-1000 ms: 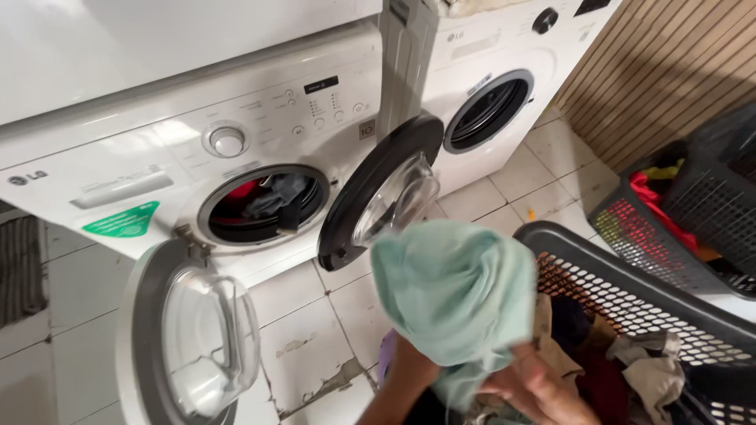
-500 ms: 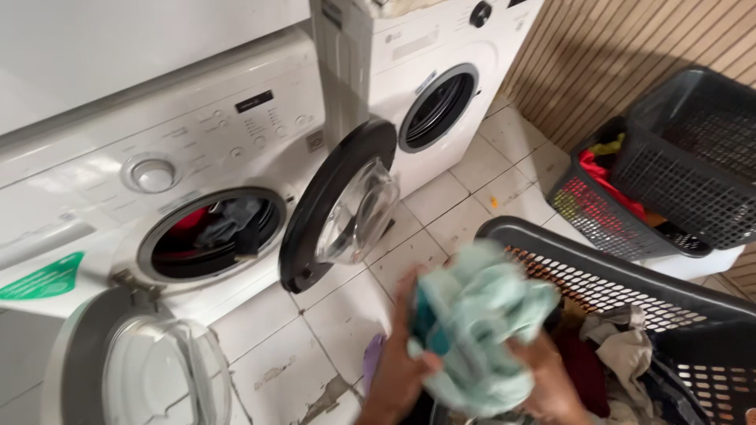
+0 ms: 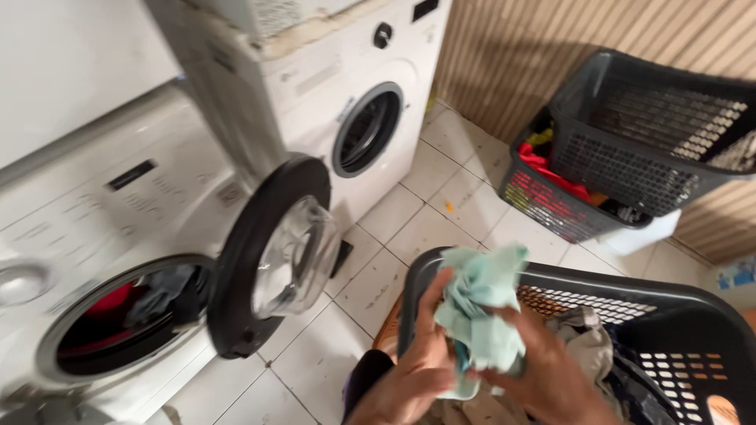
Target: The person picks up clothing items one by one from a laundry basket, spreads them out to identify them, and places a denim item into the washing machine.
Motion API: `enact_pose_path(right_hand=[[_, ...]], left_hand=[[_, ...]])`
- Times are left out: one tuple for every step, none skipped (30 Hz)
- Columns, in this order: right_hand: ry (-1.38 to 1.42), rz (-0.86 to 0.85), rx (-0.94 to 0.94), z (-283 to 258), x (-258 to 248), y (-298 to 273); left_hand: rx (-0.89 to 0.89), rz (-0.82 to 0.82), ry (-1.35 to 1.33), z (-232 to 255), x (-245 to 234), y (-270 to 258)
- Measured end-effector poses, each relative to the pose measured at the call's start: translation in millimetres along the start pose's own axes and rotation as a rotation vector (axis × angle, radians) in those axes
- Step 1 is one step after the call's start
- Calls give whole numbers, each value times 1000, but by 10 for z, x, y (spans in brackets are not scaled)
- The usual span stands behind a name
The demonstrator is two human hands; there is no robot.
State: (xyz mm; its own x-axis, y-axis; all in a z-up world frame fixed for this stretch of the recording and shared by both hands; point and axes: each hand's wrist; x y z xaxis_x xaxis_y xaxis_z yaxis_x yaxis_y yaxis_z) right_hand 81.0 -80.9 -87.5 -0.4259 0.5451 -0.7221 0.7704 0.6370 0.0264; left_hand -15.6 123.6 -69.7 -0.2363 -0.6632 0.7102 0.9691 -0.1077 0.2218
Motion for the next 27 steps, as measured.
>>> enact_pose_path(right_hand=[[-1,13,42,-4,-177,83],[-2,26,83,-13,-340,186],[78,33,12,-17,-479,317],[156,40,-59,-16,-616,440],[233,38,-138,-7,-751,566],[99,-221,128,7,-902,626],[12,-416,242,37,-988,716],[-30,-542,270,87,-1046,809],[-32,-583,256,157,-1074,855],[-26,-620,244,239,-1072,902],[-29,-636,235,327,-1067,1007],[-30,-644,239,417,-1039,1104],[-38,-653,241,514,-1008,1222],[-50,-652,250,613,-955,1335],[-52,-643,269,711,-861,1397],[-52,-620,291,793,-831,1473],[-45,-569,308,873,-817,1599],[-22,-496,322,949,-782,1719],[12,-416,329,990,-848,1865],[115,-290,319,1010,-967,2040],[266,-144,303,1013,-1080,2176],[424,-18,268,999,-1188,2301],[585,61,226,973,-1238,2435],[733,85,200,944,-1220,2549],[805,20,218,916,-1094,2640],[853,-48,242,902,-910,2686],[870,-155,303,912,-694,2716]], left_hand=[[-85,-10,157,68,-47,91],[-96,102,314,119,-102,215],[-105,212,473,160,-172,366],[-112,321,633,190,-237,491],[-62,377,744,220,-306,589],[-10,434,855,248,-381,677],[42,493,968,262,-446,741],[-2,463,973,250,-501,802],[-56,432,979,229,-556,831],[-111,401,984,208,-607,841],[-170,403,982,199,-661,861],[-229,406,980,197,-715,866],[-282,416,974,193,-776,880],[-236,443,986,211,-872,907],[-205,465,989,214,-969,904],[-174,487,993,203,-1067,906],[-108,529,1007,181,-1174,960],[-43,571,1020,167,-1297,1032],[25,622,1032,147,-1412,1096],[72,624,1028,99,-1520,1237],[107,604,1035,56,-1621,1405],[77,621,1017,0,-1687,1532],[54,625,1004,-43,-1747,1699],[32,629,990,-90,-1793,1849],[9,617,964,-151,-1828,1969],[-14,605,937,-213,-1861,2083],[-40,598,908,-283,-1888,2133]])
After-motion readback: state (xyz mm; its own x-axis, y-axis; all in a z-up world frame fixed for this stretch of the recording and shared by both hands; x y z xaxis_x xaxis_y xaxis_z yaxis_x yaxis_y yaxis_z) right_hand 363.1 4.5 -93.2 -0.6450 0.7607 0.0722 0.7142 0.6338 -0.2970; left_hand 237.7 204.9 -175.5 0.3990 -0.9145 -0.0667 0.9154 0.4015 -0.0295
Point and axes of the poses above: each hand's wrist, its own y-axis towards the middle knuckle, its own x-axis out of the palm, z = x × y
